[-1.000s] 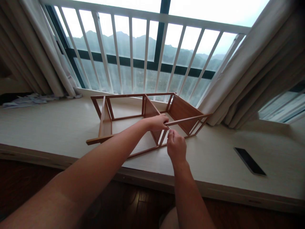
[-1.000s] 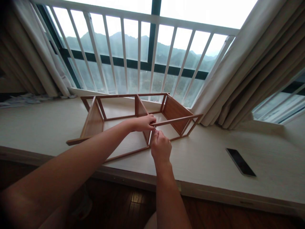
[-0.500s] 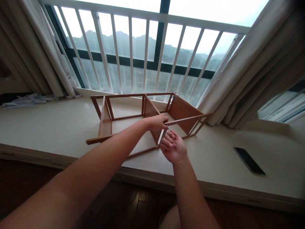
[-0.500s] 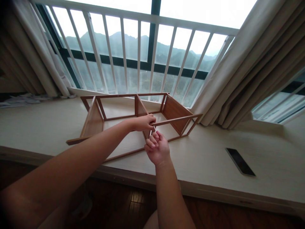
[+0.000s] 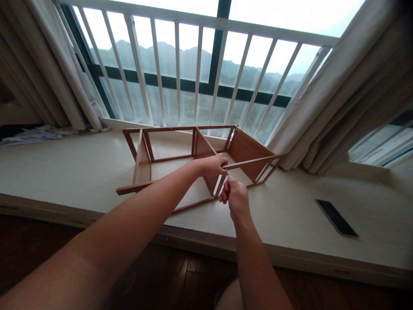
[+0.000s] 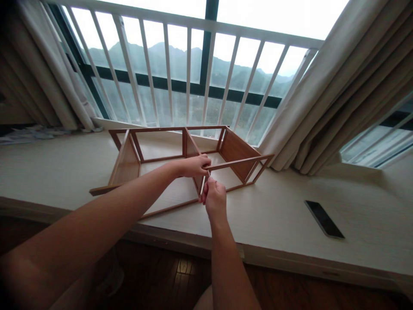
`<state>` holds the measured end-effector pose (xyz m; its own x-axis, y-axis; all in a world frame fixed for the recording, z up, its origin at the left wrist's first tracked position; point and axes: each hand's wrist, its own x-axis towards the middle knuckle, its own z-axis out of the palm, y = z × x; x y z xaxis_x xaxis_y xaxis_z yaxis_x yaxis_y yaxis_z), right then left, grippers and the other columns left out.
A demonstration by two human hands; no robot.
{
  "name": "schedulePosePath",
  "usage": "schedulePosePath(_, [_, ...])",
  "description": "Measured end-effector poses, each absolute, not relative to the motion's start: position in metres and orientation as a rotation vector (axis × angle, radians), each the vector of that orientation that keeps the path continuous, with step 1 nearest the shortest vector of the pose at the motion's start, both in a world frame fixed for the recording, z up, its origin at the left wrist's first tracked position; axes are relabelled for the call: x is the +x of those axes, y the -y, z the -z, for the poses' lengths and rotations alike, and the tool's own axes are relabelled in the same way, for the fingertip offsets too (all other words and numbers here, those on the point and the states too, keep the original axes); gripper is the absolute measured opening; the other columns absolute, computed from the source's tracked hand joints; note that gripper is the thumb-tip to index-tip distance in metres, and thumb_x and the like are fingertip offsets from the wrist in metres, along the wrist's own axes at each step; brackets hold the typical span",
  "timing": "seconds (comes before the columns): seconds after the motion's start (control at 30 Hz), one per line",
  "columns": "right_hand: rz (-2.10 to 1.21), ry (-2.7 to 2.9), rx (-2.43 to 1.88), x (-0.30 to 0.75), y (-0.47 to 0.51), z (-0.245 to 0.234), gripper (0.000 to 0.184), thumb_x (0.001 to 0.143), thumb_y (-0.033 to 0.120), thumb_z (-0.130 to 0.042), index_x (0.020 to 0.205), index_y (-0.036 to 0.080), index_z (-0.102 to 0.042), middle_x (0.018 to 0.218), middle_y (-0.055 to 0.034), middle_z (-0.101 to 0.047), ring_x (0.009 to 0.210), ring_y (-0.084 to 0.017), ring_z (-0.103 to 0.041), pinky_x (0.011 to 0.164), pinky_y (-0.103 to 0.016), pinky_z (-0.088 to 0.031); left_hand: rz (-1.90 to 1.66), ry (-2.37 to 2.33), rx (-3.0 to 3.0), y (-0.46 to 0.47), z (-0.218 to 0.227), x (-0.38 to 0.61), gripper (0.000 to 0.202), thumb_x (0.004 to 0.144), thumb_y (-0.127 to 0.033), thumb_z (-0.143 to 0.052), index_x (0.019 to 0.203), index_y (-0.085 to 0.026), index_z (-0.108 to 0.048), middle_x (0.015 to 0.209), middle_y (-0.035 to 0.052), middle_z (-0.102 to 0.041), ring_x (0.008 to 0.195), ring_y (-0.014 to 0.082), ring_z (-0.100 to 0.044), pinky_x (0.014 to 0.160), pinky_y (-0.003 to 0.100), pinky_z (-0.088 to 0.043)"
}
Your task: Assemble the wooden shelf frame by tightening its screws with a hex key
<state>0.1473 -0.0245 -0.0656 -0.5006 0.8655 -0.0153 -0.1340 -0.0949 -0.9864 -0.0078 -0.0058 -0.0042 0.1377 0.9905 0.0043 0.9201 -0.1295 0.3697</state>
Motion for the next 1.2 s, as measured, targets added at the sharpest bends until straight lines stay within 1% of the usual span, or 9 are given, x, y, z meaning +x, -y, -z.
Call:
schedulePosePath(0.1, [-1.382,1.723,-0.945,0.151,0.021,0.069,0.048,0.092,0.051,-0.036,0.054,0.023,-0.039,0.035,0.0035,-0.043,0.036,-0.012,-0.042,0.045,-0.025,-0.032,-0.361,-1.86,2.143,0.006,0.004,-0.008,0.014,0.078,-0.029,-0.058,0.081,-0.018,-0.051,0.096,0.0021,-0.048,0.082,0.0145,-0.05,0.075,0.025,-0.043])
schedulePosePath(0.2, [-1.029,1.975,-1.023,0.156,0.019,0.068,0.052,0.097,0.048,-0.028,0.055,0.022,-0.046,0.042,-0.0007,-0.052,0.045,-0.014,-0.048,0.052,-0.027,-0.032,-0.355,-1.861,2.134,0.006,0.004,-0.008,0.015,0.078,-0.03,-0.059,0.082,-0.018,-0.052,0.097,0.0022,-0.049,0.082,0.0147,-0.051,0.075,0.025,-0.043])
schedulePosePath(0.3, [-0.679,2.154,-1.134,0.159,0.019,0.065,0.05,0.099,0.044,-0.025,0.068,0.02,-0.055,0.056,-0.0045,-0.059,0.055,-0.016,-0.05,0.055,-0.028,-0.026,-0.351,-1.853,2.141,0.005,0.004,-0.009,0.016,0.078,-0.032,-0.059,0.082,-0.018,-0.053,0.097,0.0024,-0.049,0.083,0.015,-0.051,0.075,0.025,-0.043])
schedulePosePath(0.4, [-0.413,2.224,-1.253,0.159,0.021,0.063,0.046,0.1,0.043,-0.024,0.082,0.019,-0.059,0.066,-0.0064,-0.062,0.059,-0.016,-0.05,0.056,-0.028,-0.019,-0.351,-1.839,2.165,0.005,0.005,-0.01,0.017,0.079,-0.033,-0.058,0.082,-0.017,-0.053,0.097,0.0027,-0.049,0.083,0.0151,-0.051,0.076,0.026,-0.043])
schedulePosePath(0.57, [-0.334,2.207,-1.287,0.155,0.025,0.058,0.045,0.101,0.042,-0.023,0.095,0.018,-0.061,0.07,-0.0063,-0.063,0.059,-0.016,-0.05,0.057,-0.028,-0.018,-0.349,-1.857,2.155,0.005,0.006,-0.01,0.02,0.08,-0.036,-0.059,0.084,-0.017,-0.053,0.099,0.0029,-0.049,0.084,0.0152,-0.052,0.08,0.026,-0.043])
schedulePosePath(0.7, [-0.219,2.192,-1.376,0.149,0.029,0.057,0.042,0.101,0.04,-0.026,0.102,0.019,-0.062,0.074,-0.0082,-0.065,0.058,-0.016,-0.052,0.056,-0.029,-0.017,-0.35,-1.864,2.153,0.004,0.007,-0.01,0.018,0.08,-0.034,-0.059,0.084,-0.017,-0.053,0.098,0.0025,-0.049,0.084,0.0146,-0.051,0.079,0.025,-0.043])
schedulePosePath(0.87, [-0.169,2.158,-1.416,0.147,0.032,0.057,0.038,0.101,0.039,-0.028,0.103,0.021,-0.062,0.076,-0.0084,-0.067,0.058,-0.016,-0.053,0.055,-0.028,-0.017,-0.381,-1.849,2.165,0.002,0.01,-0.013,0.017,0.08,-0.033,-0.059,0.082,-0.018,-0.052,0.097,0.0022,-0.049,0.082,0.0145,-0.051,0.075,0.025,-0.042])
schedulePosePath(1.03, [-0.207,2.242,-1.436,0.15,0.033,0.055,0.037,0.101,0.04,-0.028,0.098,0.022,-0.061,0.076,-0.0087,-0.067,0.058,-0.017,-0.054,0.055,-0.029,-0.015,-0.36,-1.854,2.142,0.005,0.005,-0.009,0.025,0.075,-0.035,-0.066,0.079,-0.018,-0.05,0.096,0.0019,-0.047,0.081,0.0147,-0.05,0.073,0.025,-0.042])
schedulePosePath(1.2, [-0.239,2.208,-1.43,0.147,0.034,0.055,0.037,0.101,0.038,-0.026,0.098,0.022,-0.059,0.077,-0.0085,-0.067,0.059,-0.017,-0.053,0.056,-0.029,-0.014,-0.327,-1.876,2.127,0.008,0.0,-0.006,0.022,0.076,-0.034,-0.065,0.082,-0.017,-0.051,0.099,0.0023,-0.048,0.084,0.0153,-0.051,0.078,0.026,-0.043])
